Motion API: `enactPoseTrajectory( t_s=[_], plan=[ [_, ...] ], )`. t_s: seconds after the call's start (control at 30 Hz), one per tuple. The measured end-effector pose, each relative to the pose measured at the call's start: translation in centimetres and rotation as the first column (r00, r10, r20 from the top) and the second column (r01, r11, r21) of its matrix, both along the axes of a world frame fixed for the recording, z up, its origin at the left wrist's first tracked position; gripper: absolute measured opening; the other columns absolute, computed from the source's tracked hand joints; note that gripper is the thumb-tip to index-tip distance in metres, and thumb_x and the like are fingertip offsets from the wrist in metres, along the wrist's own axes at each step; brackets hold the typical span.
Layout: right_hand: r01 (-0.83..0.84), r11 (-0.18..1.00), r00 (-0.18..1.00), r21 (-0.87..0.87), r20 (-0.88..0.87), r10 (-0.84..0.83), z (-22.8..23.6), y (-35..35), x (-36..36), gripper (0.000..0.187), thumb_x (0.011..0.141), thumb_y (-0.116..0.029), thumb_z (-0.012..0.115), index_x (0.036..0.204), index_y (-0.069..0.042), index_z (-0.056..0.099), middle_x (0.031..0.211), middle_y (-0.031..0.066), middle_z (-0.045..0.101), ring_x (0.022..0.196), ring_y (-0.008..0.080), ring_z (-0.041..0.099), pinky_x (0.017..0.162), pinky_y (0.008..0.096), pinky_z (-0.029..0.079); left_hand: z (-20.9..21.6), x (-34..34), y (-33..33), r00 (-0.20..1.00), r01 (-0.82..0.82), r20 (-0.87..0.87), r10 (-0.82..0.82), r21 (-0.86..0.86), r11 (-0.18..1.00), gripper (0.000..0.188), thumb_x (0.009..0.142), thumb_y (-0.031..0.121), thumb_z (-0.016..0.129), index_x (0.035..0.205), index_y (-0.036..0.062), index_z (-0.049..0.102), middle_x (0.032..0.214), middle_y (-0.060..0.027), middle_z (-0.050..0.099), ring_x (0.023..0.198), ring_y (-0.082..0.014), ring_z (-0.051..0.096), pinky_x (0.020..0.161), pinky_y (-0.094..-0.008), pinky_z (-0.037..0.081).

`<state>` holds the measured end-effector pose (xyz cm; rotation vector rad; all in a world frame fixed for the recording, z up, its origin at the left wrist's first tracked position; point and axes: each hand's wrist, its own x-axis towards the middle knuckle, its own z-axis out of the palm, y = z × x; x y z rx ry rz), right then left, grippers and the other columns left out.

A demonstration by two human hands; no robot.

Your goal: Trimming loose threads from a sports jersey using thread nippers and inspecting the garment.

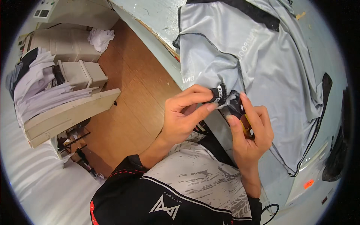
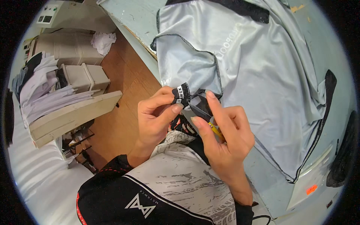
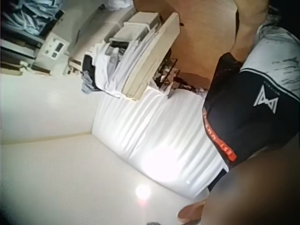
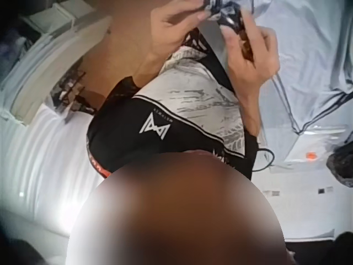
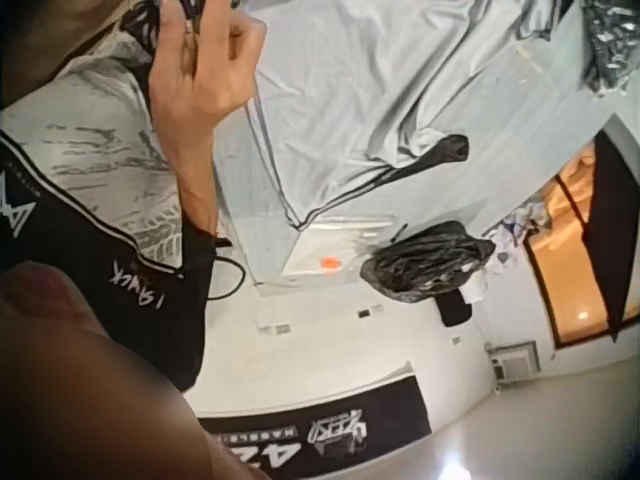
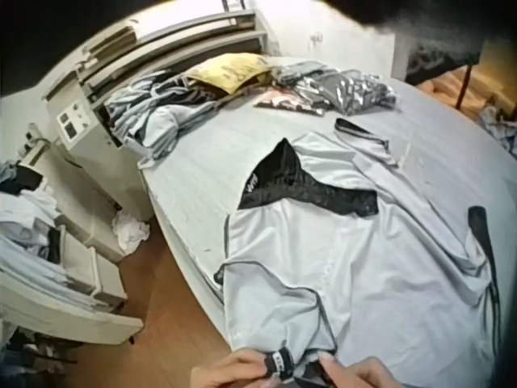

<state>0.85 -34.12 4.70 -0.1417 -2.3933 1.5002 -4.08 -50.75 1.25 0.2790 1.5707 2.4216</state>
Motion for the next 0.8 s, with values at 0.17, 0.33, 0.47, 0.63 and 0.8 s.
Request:
enactPoseTrajectory(
  t_s=[0.17, 0.33, 0.47, 0.63, 0.8],
  plan=[
    [0.117, 0.993, 0.993, 0.026, -0.035, -0.116, -0.3, -1.4, -0.1, 0.042, 0.08, -0.009, 0.077, 0.121, 0.0, 0.068, 0.073, -0.0002, 0.048, 0.061, 0.0086, 0.04, 0.053, 0.0228, 0.03, 0.1, 0.1, 0.7, 0.99, 0.022, 0.137, -0.033, 0.08, 0.997, 0.021, 0.085, -0.016, 0.064, 0.105, -0.0087, 0.067, 0.106, -0.0127, 0.061, 0.093, -0.0137, 0.058, 0.079, -0.0248, 0.046],
    [0.14, 0.99, 0.989, 0.023, -0.043, -0.139, -0.5, -1.9, -0.4, 0.042, 0.081, -0.009, 0.077, 0.121, 0.0, 0.068, 0.073, -0.001, 0.047, 0.062, 0.0084, 0.04, 0.054, 0.0224, 0.029, -0.5, 0.0, 0.9, 0.99, 0.019, 0.135, -0.037, 0.131, 0.991, 0.019, 0.085, -0.015, 0.065, 0.102, -0.0081, 0.068, 0.106, -0.0123, 0.062, 0.091, -0.0123, 0.058, 0.077, -0.0235, 0.046],
    [0.139, 0.99, 0.99, 0.028, -0.034, -0.138, -0.5, -1.7, -0.5, 0.042, 0.082, -0.009, 0.077, 0.122, 0.0, 0.068, 0.074, -0.0013, 0.047, 0.062, 0.0081, 0.039, 0.053, 0.0223, 0.028, -0.9, 0.0, 1.1, 0.999, 0.017, 0.04, -0.018, 0.032, 0.999, 0.018, 0.085, -0.015, 0.065, 0.1, -0.0074, 0.068, 0.105, -0.0119, 0.063, 0.088, -0.0121, 0.06, 0.074, -0.0228, 0.047],
    [0.13, 0.991, 0.991, 0.009, -0.035, -0.129, -0.4, -1.6, -0.3, 0.041, 0.083, -0.007, 0.076, 0.123, 0.0, 0.067, 0.074, -0.0015, 0.047, 0.061, 0.0078, 0.039, 0.053, 0.0218, 0.028, -0.7, 0.1, 1.6, 0.998, -0.024, -0.061, 0.021, -0.054, 0.998, 0.016, 0.084, -0.016, 0.065, 0.098, -0.0073, 0.069, 0.104, -0.0134, 0.065, 0.087, -0.0136, 0.062, 0.07, -0.0235, 0.049],
    [0.12, 0.993, 0.992, 0.006, -0.033, -0.119, -0.3, -1.3, -0.3, 0.039, 0.084, -0.003, 0.073, 0.122, 0.001, 0.067, 0.074, -0.0008, 0.048, 0.061, 0.0074, 0.039, 0.052, 0.0215, 0.028, -1.0, 0.0, 2.2, 0.991, -0.073, -0.114, 0.067, -0.056, 0.996, 0.018, 0.082, -0.016, 0.066, 0.096, -0.0065, 0.07, 0.104, -0.015, 0.066, 0.086, -0.0175, 0.063, 0.07, -0.0259, 0.052]
  ],
)
